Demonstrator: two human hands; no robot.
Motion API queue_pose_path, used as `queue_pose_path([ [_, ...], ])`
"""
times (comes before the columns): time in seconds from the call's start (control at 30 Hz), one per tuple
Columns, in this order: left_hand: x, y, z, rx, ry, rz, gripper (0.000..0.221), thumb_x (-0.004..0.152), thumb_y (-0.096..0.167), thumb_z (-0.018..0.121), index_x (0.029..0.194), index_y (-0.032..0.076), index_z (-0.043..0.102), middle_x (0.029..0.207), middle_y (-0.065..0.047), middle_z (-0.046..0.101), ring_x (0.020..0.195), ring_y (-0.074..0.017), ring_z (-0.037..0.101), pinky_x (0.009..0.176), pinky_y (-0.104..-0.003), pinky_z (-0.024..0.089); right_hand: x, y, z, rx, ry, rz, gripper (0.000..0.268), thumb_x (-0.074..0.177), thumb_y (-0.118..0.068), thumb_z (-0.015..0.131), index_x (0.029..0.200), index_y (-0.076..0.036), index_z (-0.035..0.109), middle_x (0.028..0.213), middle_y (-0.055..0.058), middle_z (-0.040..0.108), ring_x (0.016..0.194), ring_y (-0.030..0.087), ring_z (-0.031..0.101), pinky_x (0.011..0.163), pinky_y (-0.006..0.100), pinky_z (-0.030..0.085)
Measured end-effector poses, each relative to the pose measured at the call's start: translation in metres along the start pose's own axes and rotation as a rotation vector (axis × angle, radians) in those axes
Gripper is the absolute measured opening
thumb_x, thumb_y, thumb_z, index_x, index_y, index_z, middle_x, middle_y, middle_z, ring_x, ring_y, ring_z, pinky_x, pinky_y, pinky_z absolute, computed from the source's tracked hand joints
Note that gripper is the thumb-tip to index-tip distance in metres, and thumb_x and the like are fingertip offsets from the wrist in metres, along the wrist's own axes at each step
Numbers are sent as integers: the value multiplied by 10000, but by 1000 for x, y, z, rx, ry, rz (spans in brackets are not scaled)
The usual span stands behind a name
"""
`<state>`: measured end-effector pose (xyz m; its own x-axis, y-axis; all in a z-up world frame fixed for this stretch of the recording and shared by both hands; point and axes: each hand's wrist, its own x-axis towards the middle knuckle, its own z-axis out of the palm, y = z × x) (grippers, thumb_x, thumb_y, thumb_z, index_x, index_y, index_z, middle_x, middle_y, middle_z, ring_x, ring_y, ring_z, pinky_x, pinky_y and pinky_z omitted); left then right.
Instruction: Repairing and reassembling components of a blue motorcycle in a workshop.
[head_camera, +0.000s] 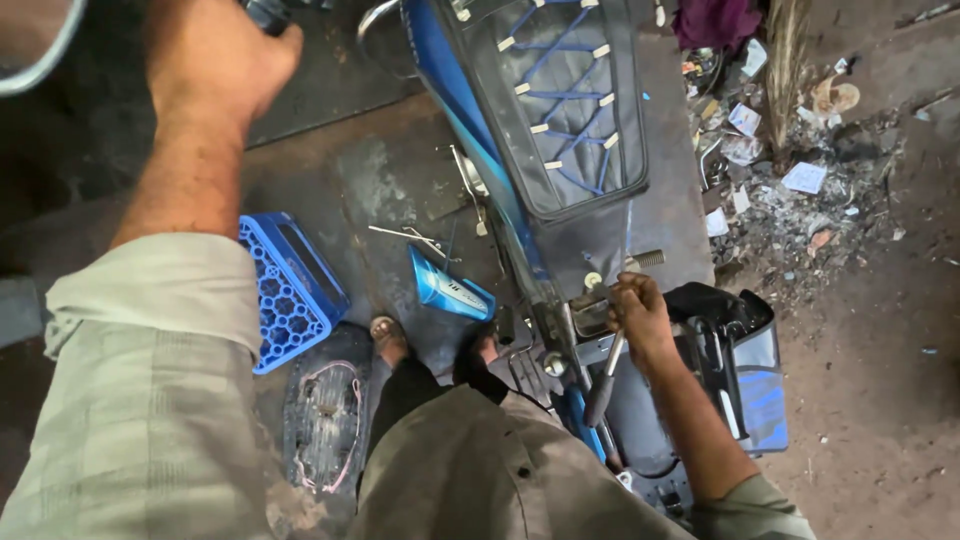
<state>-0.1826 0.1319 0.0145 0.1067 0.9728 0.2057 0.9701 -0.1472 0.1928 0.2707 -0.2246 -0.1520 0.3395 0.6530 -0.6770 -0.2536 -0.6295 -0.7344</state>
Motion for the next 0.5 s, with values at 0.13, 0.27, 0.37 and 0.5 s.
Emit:
queue_pose_path([
  [0.13, -1, -4, 4, -47, -78, -36, 468, 862, 441, 861, 954, -5, 752, 883, -252, 732, 807, -420, 710, 742, -500, 561, 5, 3, 6, -40, 42, 32, 227, 1013, -89, 493, 1238, -88, 518, 970, 32, 582, 689, 122, 536, 554, 270, 472],
  [0.27, 3, -6, 8, -6, -47, -4, 452, 837, 426, 858, 945, -2, 761, 876, -251, 736, 797, -415, 713, 762, -507, 568, 16, 5, 17, 16, 116, 59, 147, 1016, -97, 563, 1161, -117, 543, 868, 28, 589, 646, 132, 544, 525, 273, 471],
  [0.37, 0, -2, 8, -12, -22, 13, 440, 818, 404, 860, 993, 11, 767, 898, -251, 736, 804, -424, 712, 756, -521, 567, 12, -14, 42, 265, 200, 159, 88, 1003, -146, 620, 1032, -141, 537, 810, 18, 588, 609, 141, 556, 489, 282, 466],
  [0.5, 4, 10, -13, -61, -40, -57, 446, 799, 389, 856, 1083, 58, 764, 922, -245, 736, 832, -438, 709, 760, -525, 564, 42, 8, 44, 501, 224, 188, 143, 990, -217, 644, 935, -155, 528, 767, 7, 577, 584, 152, 565, 464, 289, 465],
])
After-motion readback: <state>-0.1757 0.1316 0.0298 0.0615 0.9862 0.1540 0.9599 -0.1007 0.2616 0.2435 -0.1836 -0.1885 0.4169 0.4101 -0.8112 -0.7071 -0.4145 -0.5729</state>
